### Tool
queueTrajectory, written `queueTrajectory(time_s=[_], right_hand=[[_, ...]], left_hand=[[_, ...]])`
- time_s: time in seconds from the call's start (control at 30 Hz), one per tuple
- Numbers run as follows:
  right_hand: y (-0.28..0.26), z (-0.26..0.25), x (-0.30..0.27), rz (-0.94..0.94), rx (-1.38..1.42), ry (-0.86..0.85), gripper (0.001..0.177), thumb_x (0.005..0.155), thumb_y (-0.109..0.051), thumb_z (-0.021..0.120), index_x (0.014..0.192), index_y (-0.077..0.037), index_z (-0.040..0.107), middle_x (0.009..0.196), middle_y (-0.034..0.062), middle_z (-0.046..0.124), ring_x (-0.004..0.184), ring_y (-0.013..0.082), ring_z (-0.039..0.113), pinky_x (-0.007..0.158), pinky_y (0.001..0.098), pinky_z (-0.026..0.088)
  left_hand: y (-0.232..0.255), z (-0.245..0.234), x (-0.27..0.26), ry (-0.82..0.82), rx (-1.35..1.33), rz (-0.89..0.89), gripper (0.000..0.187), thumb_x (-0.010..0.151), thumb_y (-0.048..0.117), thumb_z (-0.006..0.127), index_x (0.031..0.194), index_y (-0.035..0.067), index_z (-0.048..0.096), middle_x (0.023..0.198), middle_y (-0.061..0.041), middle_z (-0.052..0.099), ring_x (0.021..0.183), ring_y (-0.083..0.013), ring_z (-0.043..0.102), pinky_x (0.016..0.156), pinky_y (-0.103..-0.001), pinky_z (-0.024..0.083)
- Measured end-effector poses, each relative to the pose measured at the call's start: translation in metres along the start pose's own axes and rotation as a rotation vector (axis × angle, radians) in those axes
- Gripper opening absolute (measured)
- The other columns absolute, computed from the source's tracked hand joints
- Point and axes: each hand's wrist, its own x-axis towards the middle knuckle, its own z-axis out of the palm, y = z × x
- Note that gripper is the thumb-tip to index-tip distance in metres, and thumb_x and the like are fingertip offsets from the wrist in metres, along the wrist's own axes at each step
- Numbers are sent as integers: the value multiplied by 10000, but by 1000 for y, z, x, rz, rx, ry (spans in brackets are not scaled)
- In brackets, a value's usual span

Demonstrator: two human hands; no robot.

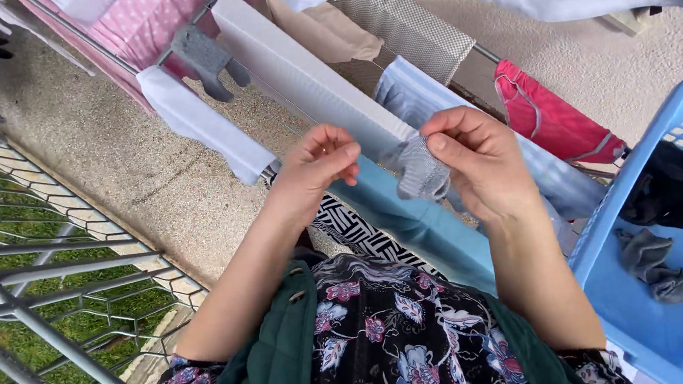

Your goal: The person folds several pairs of socks by hand while they are still on a drying rack and then gathers them into a plastic basket.

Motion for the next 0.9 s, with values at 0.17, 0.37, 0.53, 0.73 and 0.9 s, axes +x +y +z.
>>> queueTrajectory(time_s=[0.17, 0.37, 0.53, 0.73, 0.9], right_hand=[[55, 46, 34, 121, -91, 12, 174, 959, -58, 729, 1112, 15, 693, 866, 54, 619, 759, 60, 542, 616, 164, 487], [96, 59, 45, 284, 77, -36, 507, 855, -70, 830, 1287, 23, 580, 1010, 53, 617, 960, 139, 712, 849, 276, 647], [110, 72, 52, 342, 61, 61, 278, 858, -59, 833, 1087, 28, 702, 933, 80, 697, 868, 158, 733, 838, 327, 656], [124, 72, 58, 354, 69, 92, 173, 895, -44, 784, 1009, 70, 722, 839, 153, 719, 773, 216, 751, 737, 377, 675], [110, 75, 57, 319, 101, 24, 170, 995, -121, 679, 1044, 40, 659, 793, 81, 632, 764, 200, 712, 827, 463, 655]], left_hand=[[18, 12, -3, -65, 275, 204, 404, 761, 179, 933, 1035, 14, 685, 838, -79, 614, 781, -129, 660, 660, -244, 602], [9, -38, 18, 162, 476, 138, 372, 829, 260, 899, 1043, 27, 703, 862, -99, 658, 796, -141, 684, 677, -255, 590], [-1, -56, 27, 181, 496, 136, 271, 940, 296, 799, 1045, 57, 723, 850, -85, 701, 762, -111, 690, 632, -241, 581], [9, -53, 22, 146, 475, 105, 321, 893, 242, 835, 1056, -6, 716, 851, -137, 711, 771, -148, 704, 668, -276, 601], [8, -66, 25, 203, 514, 91, 196, 997, 179, 687, 1070, 3, 734, 818, -150, 733, 699, -181, 762, 624, -290, 633]])
